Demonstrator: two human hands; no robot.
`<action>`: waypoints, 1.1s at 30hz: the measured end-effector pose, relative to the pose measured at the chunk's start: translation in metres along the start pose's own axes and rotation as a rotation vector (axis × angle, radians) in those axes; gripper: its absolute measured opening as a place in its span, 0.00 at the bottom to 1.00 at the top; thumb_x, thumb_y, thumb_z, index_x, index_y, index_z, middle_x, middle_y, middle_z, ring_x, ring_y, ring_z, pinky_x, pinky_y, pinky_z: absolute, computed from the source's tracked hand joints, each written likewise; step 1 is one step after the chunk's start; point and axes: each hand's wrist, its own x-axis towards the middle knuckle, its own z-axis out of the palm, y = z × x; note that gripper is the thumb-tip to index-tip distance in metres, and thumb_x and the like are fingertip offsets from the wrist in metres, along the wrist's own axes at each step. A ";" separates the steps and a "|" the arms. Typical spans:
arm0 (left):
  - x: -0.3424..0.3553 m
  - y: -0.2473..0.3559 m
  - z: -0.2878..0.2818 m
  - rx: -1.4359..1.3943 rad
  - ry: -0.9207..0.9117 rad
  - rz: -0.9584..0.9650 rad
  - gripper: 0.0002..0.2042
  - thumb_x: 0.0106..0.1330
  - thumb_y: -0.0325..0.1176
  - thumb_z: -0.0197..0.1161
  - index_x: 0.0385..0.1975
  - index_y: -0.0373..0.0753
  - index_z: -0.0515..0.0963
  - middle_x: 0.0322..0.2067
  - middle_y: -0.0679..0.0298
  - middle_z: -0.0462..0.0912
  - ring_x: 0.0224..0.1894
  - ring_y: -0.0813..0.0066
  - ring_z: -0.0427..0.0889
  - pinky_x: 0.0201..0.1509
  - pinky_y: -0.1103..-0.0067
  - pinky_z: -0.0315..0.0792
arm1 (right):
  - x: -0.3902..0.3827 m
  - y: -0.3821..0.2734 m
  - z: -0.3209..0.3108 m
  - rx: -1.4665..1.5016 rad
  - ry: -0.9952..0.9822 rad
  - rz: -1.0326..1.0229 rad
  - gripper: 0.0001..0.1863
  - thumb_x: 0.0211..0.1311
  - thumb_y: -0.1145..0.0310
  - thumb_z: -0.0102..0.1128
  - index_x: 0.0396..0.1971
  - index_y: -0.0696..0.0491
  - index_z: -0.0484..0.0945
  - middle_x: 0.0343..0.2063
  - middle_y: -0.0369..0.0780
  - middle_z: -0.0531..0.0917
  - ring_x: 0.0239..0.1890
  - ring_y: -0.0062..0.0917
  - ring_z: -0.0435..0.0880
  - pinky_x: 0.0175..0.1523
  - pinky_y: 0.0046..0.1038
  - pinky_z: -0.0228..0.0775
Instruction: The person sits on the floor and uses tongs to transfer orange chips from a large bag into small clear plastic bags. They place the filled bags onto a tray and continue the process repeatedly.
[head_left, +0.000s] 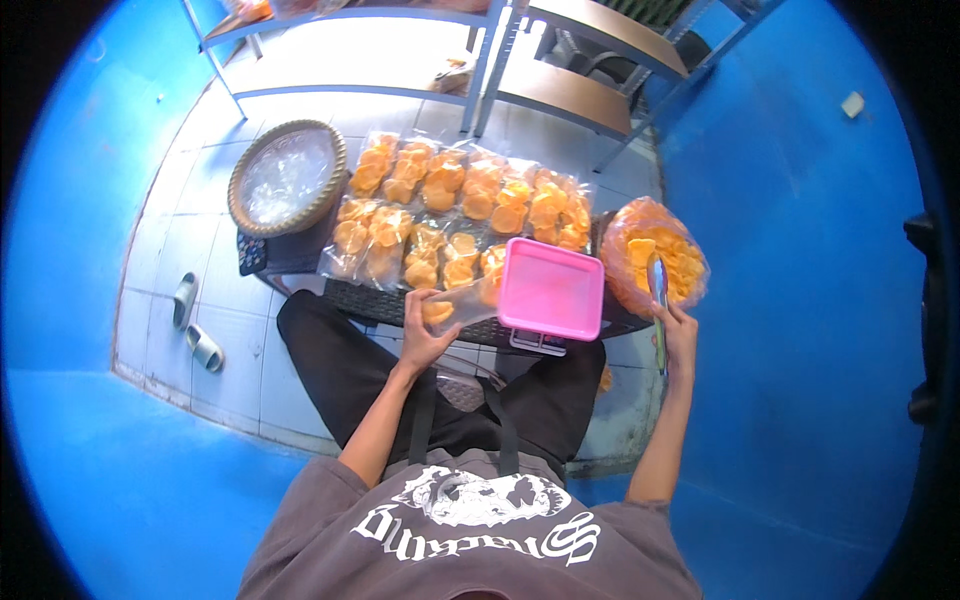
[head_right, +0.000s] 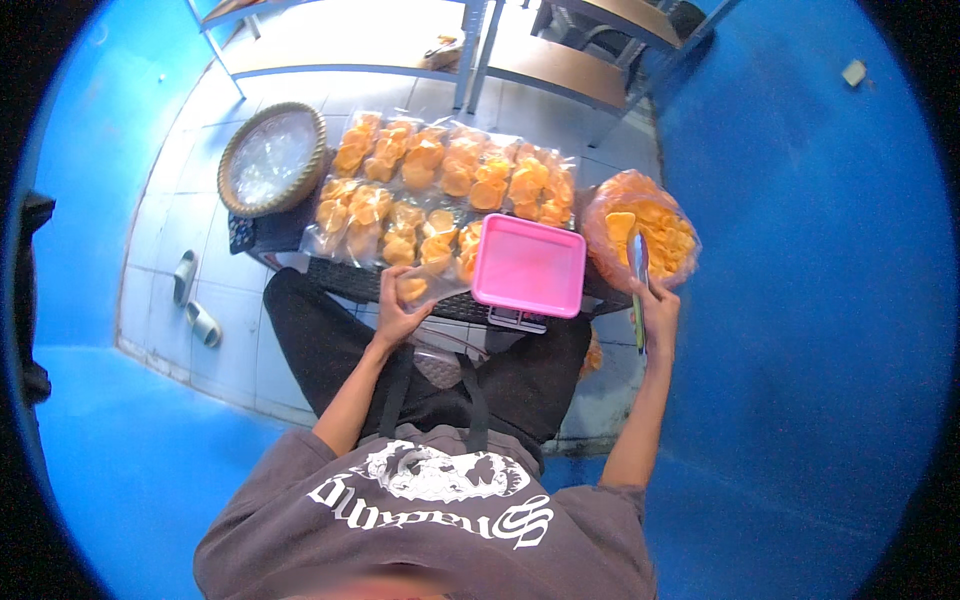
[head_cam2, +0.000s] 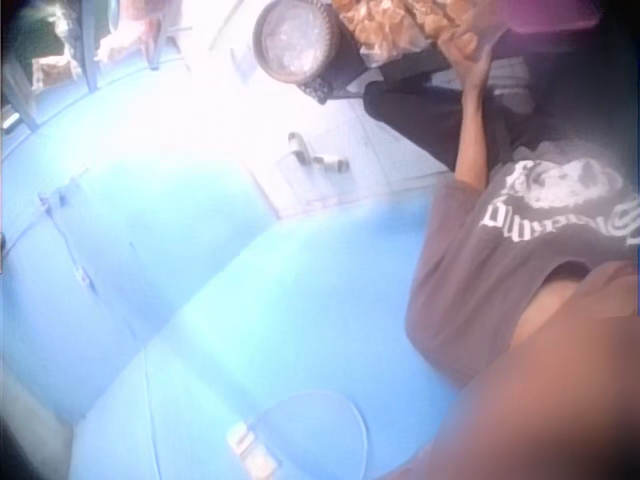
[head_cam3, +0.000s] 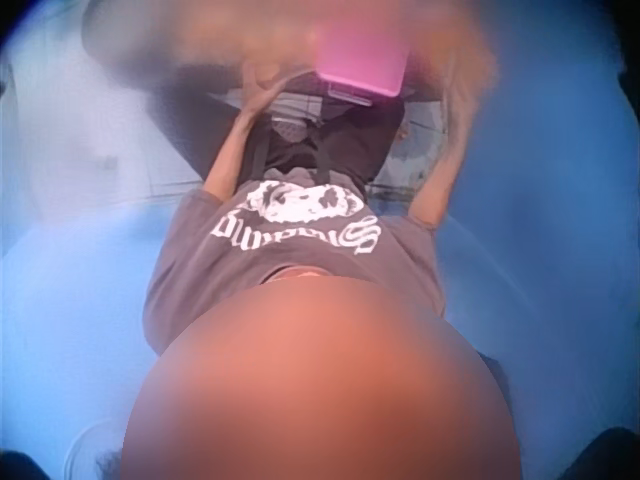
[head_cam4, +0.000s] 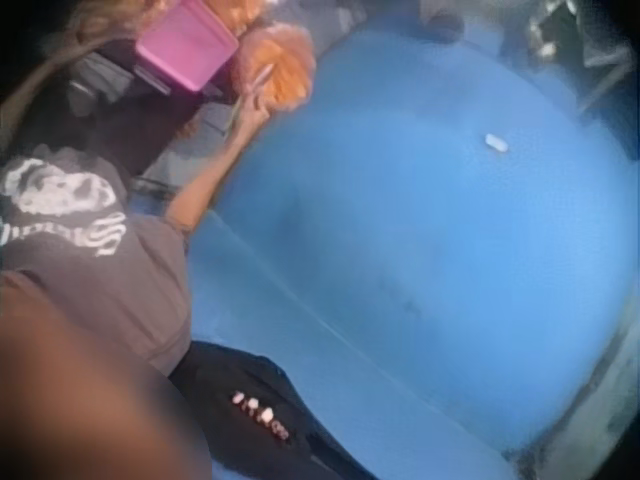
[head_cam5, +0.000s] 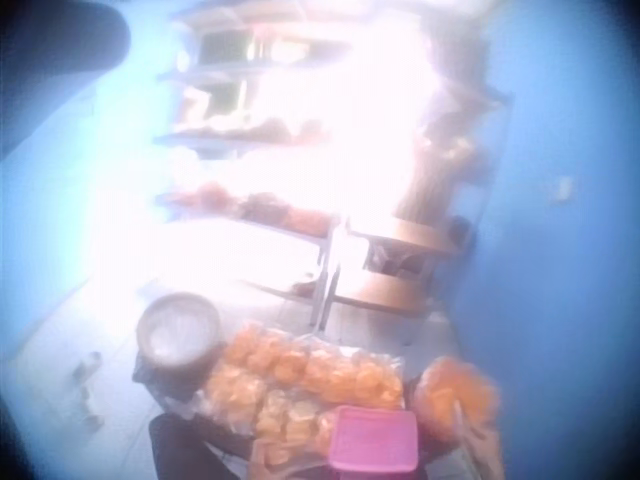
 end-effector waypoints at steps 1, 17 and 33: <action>0.001 0.000 0.000 0.020 0.018 -0.005 0.32 0.48 0.28 0.79 0.54 0.35 0.71 0.51 0.55 0.72 0.58 0.56 0.74 0.65 0.67 0.68 | -0.017 -0.010 0.008 0.032 -0.063 0.003 0.18 0.62 0.61 0.73 0.49 0.55 0.88 0.19 0.29 0.77 0.16 0.13 0.72 0.21 0.21 0.64; 0.000 0.003 -0.002 -0.053 -0.045 0.020 0.38 0.52 0.31 0.81 0.62 0.38 0.65 0.57 0.56 0.67 0.60 0.61 0.72 0.67 0.69 0.69 | -0.154 -0.077 0.120 -0.499 -0.251 -0.437 0.25 0.57 0.66 0.74 0.56 0.54 0.83 0.22 0.43 0.81 0.24 0.33 0.82 0.33 0.36 0.71; 0.000 -0.016 -0.007 -1.063 -0.308 -0.506 0.32 0.67 0.21 0.68 0.69 0.33 0.62 0.60 0.55 0.76 0.61 0.69 0.79 0.64 0.73 0.78 | -0.142 -0.075 0.109 -0.491 -0.528 -0.317 0.24 0.56 0.60 0.74 0.52 0.55 0.85 0.19 0.42 0.80 0.22 0.21 0.76 0.33 0.30 0.72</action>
